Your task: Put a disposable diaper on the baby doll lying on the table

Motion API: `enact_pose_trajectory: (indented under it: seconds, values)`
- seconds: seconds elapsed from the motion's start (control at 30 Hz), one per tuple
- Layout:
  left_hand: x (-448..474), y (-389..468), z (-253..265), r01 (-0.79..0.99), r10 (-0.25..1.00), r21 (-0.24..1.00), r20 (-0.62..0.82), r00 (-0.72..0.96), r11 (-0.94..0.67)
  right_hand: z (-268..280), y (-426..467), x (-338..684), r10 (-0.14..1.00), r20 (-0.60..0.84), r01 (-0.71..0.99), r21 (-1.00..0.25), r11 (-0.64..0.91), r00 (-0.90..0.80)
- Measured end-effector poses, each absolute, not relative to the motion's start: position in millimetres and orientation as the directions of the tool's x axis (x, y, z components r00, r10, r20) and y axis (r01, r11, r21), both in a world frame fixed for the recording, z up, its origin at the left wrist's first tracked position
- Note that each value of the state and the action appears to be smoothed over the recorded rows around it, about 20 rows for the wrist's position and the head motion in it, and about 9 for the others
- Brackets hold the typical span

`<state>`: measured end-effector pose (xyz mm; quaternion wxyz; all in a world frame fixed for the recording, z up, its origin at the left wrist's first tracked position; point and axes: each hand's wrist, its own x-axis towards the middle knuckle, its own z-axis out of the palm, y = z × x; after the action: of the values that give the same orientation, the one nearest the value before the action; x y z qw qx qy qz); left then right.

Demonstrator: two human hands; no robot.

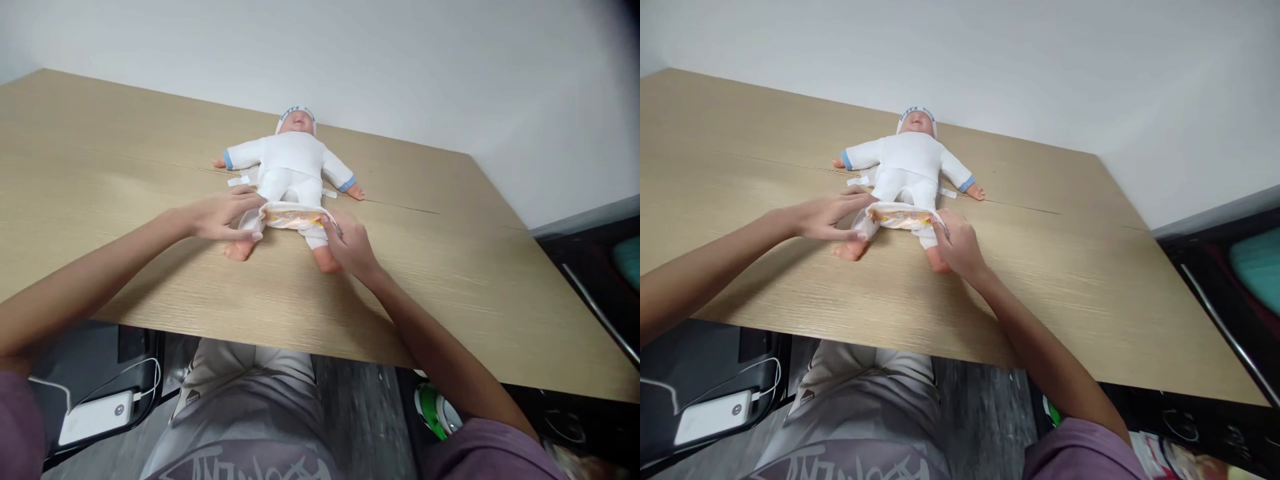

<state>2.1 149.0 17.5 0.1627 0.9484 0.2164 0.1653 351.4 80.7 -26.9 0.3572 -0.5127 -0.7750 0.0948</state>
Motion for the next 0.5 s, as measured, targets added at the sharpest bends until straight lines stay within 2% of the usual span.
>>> enact_pose_trajectory:
  seconds: [0.07,0.13,0.3,0.4,0.5]
  values:
    - [12.4,148.6,12.6,0.447,0.581,0.411,0.301,0.757,-0.795,-20.7,85.3,348.7,0.893,0.409,0.711,-0.571,0.411,-0.188]
    - [23.2,152.7,8.6,0.481,0.64,0.442,0.356,0.681,-0.757,-13.6,92.4,346.1,0.899,0.401,0.682,-0.608,0.407,-0.178]
    - [43.3,187.8,8.4,0.441,0.658,0.489,0.551,0.513,-0.753,0.4,128.9,343.3,0.806,0.579,0.662,-0.556,0.502,-0.125]
    - [53.5,222.2,9.5,0.409,0.702,0.57,0.562,0.438,-0.712,2.5,164.6,344.2,0.797,0.6,0.656,-0.576,0.488,-0.067]
    - [64.9,258.4,6.6,0.335,0.779,0.71,0.501,0.376,-0.619,-1.6,207.0,344.0,0.868,0.496,0.57,-0.717,0.402,0.011]
